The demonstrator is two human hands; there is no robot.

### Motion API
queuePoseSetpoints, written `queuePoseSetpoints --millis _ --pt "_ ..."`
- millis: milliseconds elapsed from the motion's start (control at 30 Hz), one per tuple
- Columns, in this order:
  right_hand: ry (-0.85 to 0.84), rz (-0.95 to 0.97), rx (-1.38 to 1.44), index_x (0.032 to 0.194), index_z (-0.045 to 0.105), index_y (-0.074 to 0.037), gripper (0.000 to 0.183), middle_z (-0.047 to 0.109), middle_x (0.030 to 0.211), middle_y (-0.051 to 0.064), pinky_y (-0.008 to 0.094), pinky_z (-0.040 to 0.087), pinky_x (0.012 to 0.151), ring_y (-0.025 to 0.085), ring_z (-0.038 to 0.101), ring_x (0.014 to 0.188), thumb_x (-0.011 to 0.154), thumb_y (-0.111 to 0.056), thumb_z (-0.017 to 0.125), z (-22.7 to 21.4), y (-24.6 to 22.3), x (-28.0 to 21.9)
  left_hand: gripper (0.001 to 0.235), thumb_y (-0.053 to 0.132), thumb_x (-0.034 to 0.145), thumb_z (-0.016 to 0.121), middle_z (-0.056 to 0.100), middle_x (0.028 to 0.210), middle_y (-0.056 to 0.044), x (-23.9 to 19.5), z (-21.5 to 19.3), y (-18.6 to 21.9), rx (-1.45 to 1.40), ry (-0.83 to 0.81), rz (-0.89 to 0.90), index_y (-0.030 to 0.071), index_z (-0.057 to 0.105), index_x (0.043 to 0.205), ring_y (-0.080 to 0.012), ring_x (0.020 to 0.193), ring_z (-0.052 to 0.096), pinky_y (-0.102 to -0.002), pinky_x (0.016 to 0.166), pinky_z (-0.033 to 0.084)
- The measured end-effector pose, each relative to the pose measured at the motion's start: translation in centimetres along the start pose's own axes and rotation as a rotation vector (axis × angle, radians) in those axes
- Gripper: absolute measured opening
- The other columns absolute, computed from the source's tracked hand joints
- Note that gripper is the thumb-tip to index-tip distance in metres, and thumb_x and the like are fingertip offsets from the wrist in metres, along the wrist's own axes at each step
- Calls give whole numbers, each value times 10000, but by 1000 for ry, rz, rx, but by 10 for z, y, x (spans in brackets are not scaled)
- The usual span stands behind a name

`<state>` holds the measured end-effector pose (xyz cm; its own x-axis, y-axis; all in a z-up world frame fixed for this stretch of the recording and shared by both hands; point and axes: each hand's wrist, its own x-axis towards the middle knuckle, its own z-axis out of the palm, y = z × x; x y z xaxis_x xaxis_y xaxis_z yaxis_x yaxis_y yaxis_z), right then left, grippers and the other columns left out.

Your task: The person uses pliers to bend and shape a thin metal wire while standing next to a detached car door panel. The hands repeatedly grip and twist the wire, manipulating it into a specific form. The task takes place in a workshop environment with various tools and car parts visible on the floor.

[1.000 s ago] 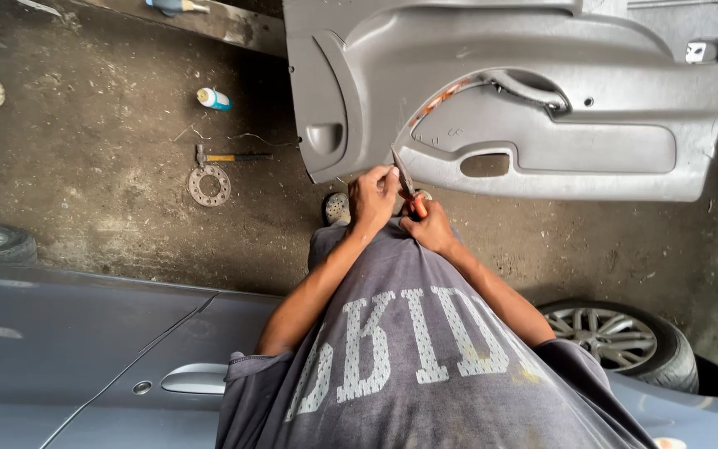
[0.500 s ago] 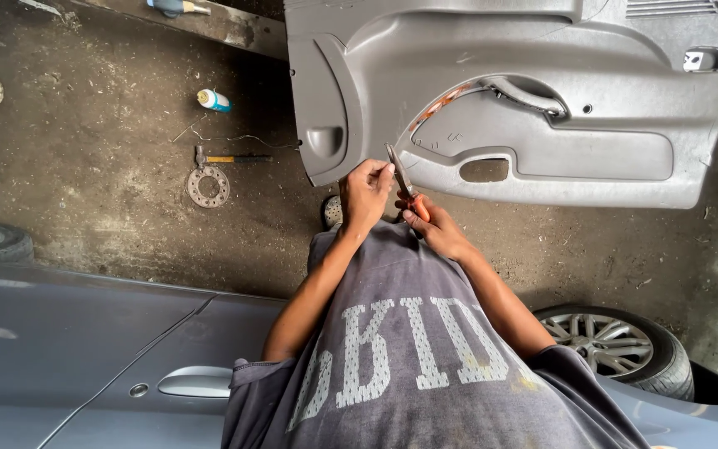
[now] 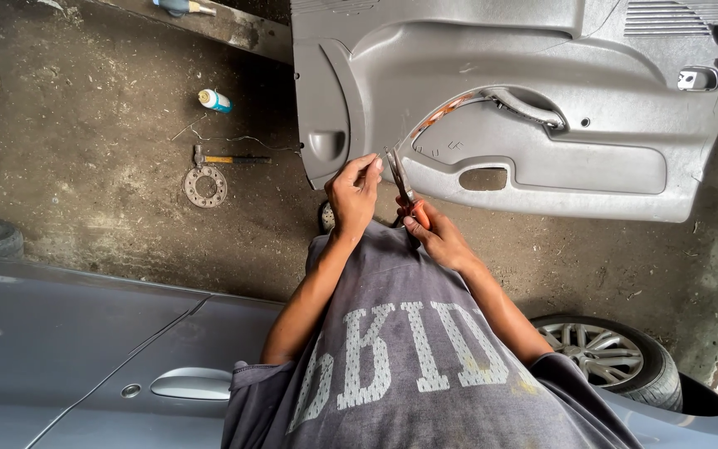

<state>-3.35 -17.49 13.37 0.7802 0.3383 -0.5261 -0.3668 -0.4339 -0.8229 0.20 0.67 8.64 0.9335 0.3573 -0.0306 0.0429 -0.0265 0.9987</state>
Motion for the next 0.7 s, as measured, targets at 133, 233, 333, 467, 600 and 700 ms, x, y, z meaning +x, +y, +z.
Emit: queuePoseSetpoints --millis 133,233,333,467,600,700 --pt "11 -38 -46 1483 519 -159 501 680 1327 65 360 441 1076 193 609 1266 1026 -362 554 0 -2 0 209 135 957 750 793 896 -99 1 -3 6 60 10 -11 -23 755 1094 -132 773 756 -259 700 601" --pt "43 -23 -104 1474 522 -168 506 680 1341 66 379 450 1057 215 614 1273 1014 -373 560 1 -8 -2 191 140 954 749 774 959 -99 3 -6 13 61 -29 65 -10 757 1073 -138 785 749 -260 694 607" --pt "56 4 -165 1467 540 -178 502 702 1292 89 403 461 1045 250 641 1246 1013 -390 566 2 -12 -4 169 126 958 748 772 969 -101 4 -10 18 134 -25 125 1 760 1072 -165 808 759 -273 719 607" --pt "76 52 -159 1425 585 -162 462 727 1149 105 367 506 947 218 665 1059 1024 -391 567 4 -21 -5 133 95 948 743 768 982 -108 4 -9 17 262 -20 242 7 760 1048 -218 835 761 -310 735 606" --pt "151 28 -99 1395 621 -145 425 719 1012 56 325 530 824 150 628 869 1026 -353 592 15 5 0 135 83 980 698 757 1034 -97 3 -2 4 347 16 429 17 730 1094 -246 911 758 -335 787 605" --pt "203 -262 -38 1402 612 -69 402 720 1121 52 326 513 867 144 634 987 1066 -290 615 20 23 2 129 83 979 712 764 1010 -102 2 3 6 367 93 420 19 740 1087 -235 876 762 -330 748 606"
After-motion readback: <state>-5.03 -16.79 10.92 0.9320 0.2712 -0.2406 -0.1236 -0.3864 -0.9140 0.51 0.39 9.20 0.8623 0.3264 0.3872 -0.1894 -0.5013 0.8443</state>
